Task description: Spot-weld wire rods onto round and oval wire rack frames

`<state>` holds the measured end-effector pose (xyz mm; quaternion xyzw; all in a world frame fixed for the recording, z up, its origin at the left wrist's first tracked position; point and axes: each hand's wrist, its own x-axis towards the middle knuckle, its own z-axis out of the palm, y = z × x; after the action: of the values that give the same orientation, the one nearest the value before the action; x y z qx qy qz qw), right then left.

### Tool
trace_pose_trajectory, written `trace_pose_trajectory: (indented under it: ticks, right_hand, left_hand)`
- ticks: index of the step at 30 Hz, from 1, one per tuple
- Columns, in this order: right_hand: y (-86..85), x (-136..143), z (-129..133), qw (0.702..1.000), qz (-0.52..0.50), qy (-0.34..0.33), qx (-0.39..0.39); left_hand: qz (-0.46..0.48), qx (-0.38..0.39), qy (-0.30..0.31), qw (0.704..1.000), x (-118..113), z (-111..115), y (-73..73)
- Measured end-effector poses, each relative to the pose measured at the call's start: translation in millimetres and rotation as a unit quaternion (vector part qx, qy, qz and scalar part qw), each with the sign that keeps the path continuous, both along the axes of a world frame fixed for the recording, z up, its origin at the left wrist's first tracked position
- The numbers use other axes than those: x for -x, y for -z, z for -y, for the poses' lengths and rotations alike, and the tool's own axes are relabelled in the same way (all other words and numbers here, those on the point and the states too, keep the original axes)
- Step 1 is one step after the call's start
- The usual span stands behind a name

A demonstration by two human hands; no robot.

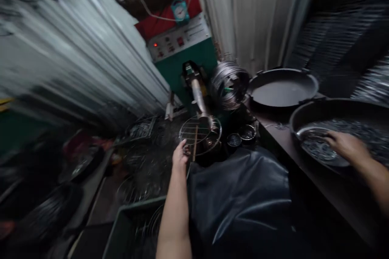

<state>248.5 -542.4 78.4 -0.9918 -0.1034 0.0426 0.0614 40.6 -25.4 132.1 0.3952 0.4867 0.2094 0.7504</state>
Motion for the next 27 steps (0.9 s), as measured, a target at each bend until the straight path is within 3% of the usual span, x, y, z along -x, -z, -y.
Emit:
trace_pose_trajectory:
  ticks: [2,5,8,11,14,17,19,22,24,27]
  right_hand:
    - [5.6,19,-28,0.988,0.036,-0.098,-0.117]
    - [21.0,72,-97,0.931,-0.088,-0.293,-0.198]
    - [33.3,130,-169,0.891,-0.156,-0.413,-0.106]
    - [37.4,160,-213,0.873,-0.165,-0.458,-0.019]
    - [38.5,158,-223,0.862,-0.195,-0.468,-0.024]
    - [40.9,145,-215,0.849,-0.251,-0.444,-0.136]
    - [41.8,138,-208,0.847,-0.297,-0.384,-0.216]
    - [42.3,132,-198,0.863,-0.344,-0.245,-0.278]
    - [44.3,129,-193,0.881,-0.313,-0.185,-0.302]
    - [52.5,128,-188,0.896,-0.240,-0.208,-0.311]
  left_hand:
    - [0.006,-0.003,-0.011,1.000,-1,-3,1.8]
    - [0.017,-0.009,-0.027,0.999,-1,-9,4.0]
    - [0.004,0.007,-0.024,1.000,1,-14,3.1]
    - [-0.012,0.012,-0.002,1.000,2,-20,1.0]
    - [-0.010,0.003,0.016,1.000,-1,-27,1.8]
    - [-0.014,0.001,0.019,1.000,-5,-31,4.0]
    - [-0.015,0.004,0.019,1.000,-6,-32,4.2]
    - [-0.015,0.020,0.028,0.999,-5,-31,3.6]
    - [-0.019,0.039,0.032,0.999,-4,-31,4.6]
    - [-0.014,0.066,0.024,0.997,-7,-31,8.4]
